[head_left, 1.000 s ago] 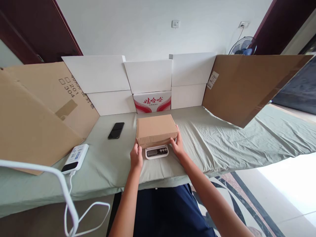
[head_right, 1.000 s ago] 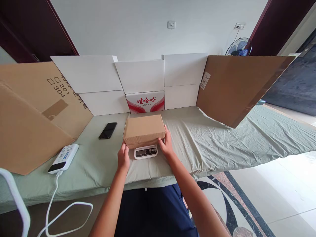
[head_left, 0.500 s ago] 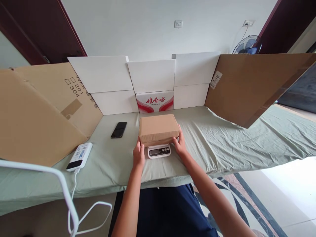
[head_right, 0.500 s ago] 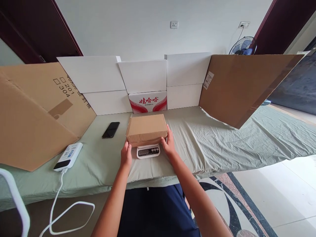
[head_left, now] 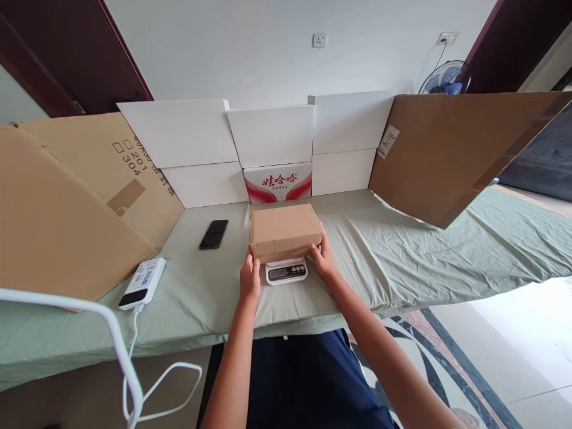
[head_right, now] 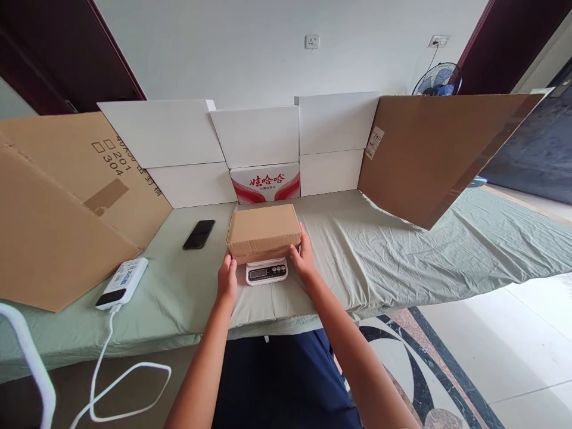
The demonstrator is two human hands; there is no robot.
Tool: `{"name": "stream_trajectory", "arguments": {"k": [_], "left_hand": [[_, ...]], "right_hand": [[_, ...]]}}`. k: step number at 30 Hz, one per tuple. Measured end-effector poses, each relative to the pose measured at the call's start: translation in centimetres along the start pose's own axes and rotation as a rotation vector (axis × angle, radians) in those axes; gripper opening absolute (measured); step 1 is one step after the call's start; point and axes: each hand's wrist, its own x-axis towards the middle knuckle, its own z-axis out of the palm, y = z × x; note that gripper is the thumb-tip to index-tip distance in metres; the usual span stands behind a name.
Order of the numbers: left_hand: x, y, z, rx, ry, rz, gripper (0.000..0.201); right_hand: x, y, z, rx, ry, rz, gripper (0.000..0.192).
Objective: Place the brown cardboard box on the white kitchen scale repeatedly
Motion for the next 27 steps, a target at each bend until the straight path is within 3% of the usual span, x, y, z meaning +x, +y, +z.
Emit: {"name": "stream_trajectory", "arguments": {"k": [6, 9, 16, 20, 27], "left_hand": [[0.1, -0.4, 0.0, -0.018, 0.011, -0.008, 0.072], [0.1, -1.2, 0.0, -0.072, 0.044, -0.013, 0.073], [0.5, -2.1, 0.3, -0.441, 0.188, -0.157, 0.079], [1.0, -1.3, 0.0, -0.557, 0.278, -0.237, 0.069], [1.1, -0.8, -0.2, -0.621, 0.302, -0.27, 0.06]], "right_hand": [[0.0, -0.6, -0.2, 0.07, -0.006, 0.028, 0.078], [0.1, -1.2, -0.3, 0.168, 0.037, 0.117, 0.077], [1.9, -1.0, -1.8, 0.604, 0.499, 0.432, 0.072], [2.4, -1.0, -2.9, 0.841, 0.652, 0.597, 0.062], [2.6, -1.6, -3.1, 0.953, 0.587, 0.675, 0.045]]}}
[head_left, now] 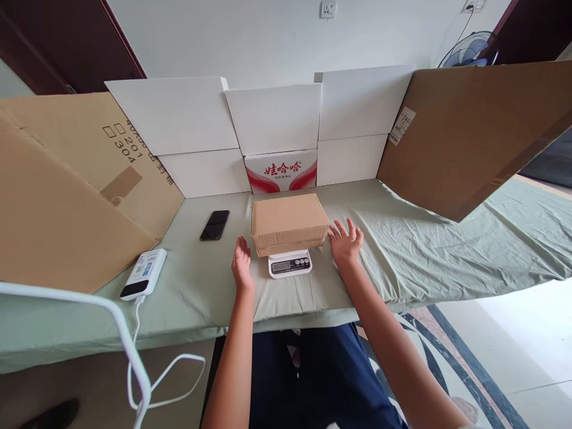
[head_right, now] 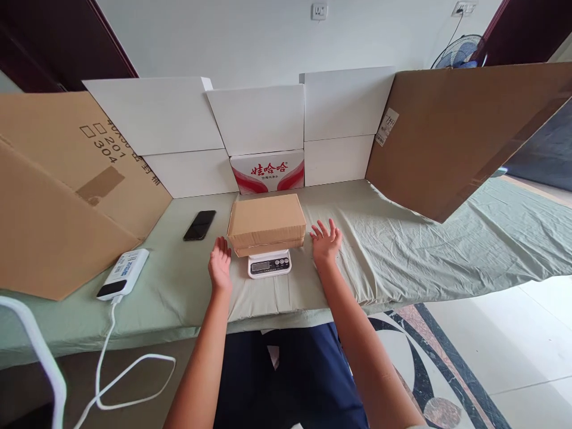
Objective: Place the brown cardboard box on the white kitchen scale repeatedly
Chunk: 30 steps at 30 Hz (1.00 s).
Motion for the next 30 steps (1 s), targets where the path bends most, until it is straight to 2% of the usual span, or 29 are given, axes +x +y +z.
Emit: {"name": "stream_trajectory", "arguments": {"k": [12, 19, 24, 30], "left_hand": [[0.0, -0.6, 0.0, 0.08, -0.026, 0.053, 0.072], [-0.6, -0.7, -0.1, 0.181, -0.07, 0.169, 0.077], [-0.8, -0.5, 0.0, 0.202, -0.079, 0.173, 0.084], [-0.9, -0.4, 0.0, 0.195, -0.083, 0.164, 0.085]], "right_hand": [[0.8, 0.4, 0.4, 0.06, -0.058, 0.07, 0.042], [1.0, 1.1, 0.4, -0.002, -0.145, 0.071, 0.043], [0.8, 1.3, 0.5, -0.084, -0.211, 0.049, 0.044], [0.5, 1.2, 0.7, -0.067, -0.206, 0.054, 0.041]]}}
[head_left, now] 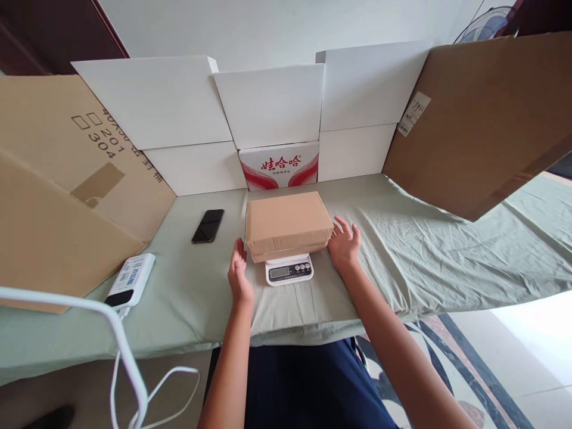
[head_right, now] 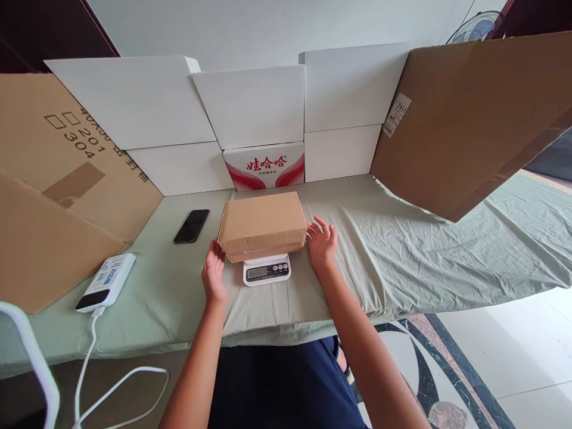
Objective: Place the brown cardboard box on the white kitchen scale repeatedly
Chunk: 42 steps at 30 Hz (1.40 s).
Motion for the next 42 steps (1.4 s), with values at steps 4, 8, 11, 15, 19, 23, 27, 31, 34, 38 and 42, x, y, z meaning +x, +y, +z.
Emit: {"name": "stream_trajectory", "arguments": {"k": [4, 8, 11, 15, 19, 23, 27, 31, 34, 38, 42], "left_hand": [[0.0, -0.2, 0.0, 0.009, -0.009, -0.006, 0.08], [-0.1, -0.2, -0.1, 0.032, -0.021, -0.006, 0.079], [-0.1, 0.0, -0.2, 0.04, -0.022, -0.012, 0.085], [-0.1, 0.0, -0.1, 0.045, -0.046, -0.011, 0.088], [-0.2, -0.5, -0.4, 0.086, -0.072, -0.017, 0.083], [-0.1, -0.3, -0.5, 0.149, -0.131, -0.034, 0.08], [3.1, 1.6, 0.8, 0.107, -0.195, -0.013, 0.071], [9.0, 1.9, 3.3, 0.032, -0.19, 0.031, 0.071], [12.0, -0.6, 4.6, 0.017, -0.177, 0.001, 0.07], [12.8, -4.5, 4.6, 0.082, -0.164, -0.084, 0.063], [12.7, -5.7, 4.1, 0.072, -0.154, -0.132, 0.061]], "right_hand": [[0.2, 0.0, -0.1, -0.003, -0.003, 0.0, 0.042], [0.4, 0.4, -0.2, -0.049, -0.016, -0.008, 0.046], [0.1, 0.8, 0.1, -0.199, -0.02, -0.103, 0.046], [-1.3, 1.0, 0.9, -0.536, -0.158, -0.362, 0.053], [-2.8, 1.0, 1.4, -0.624, -0.273, -0.416, 0.062], [-3.5, 0.9, 1.5, -0.666, -0.321, -0.417, 0.061], [-2.1, -0.1, 2.6, -0.667, -0.384, -0.438, 0.064], [2.0, 0.1, 4.5, -0.694, -0.484, -0.506, 0.086], [5.1, 1.8, 4.5, -0.745, -0.478, -0.525, 0.099], [7.1, 3.9, 3.0, -0.774, -0.432, -0.435, 0.102], [7.3, 4.2, 2.5, -0.718, -0.401, -0.339, 0.091]]}}
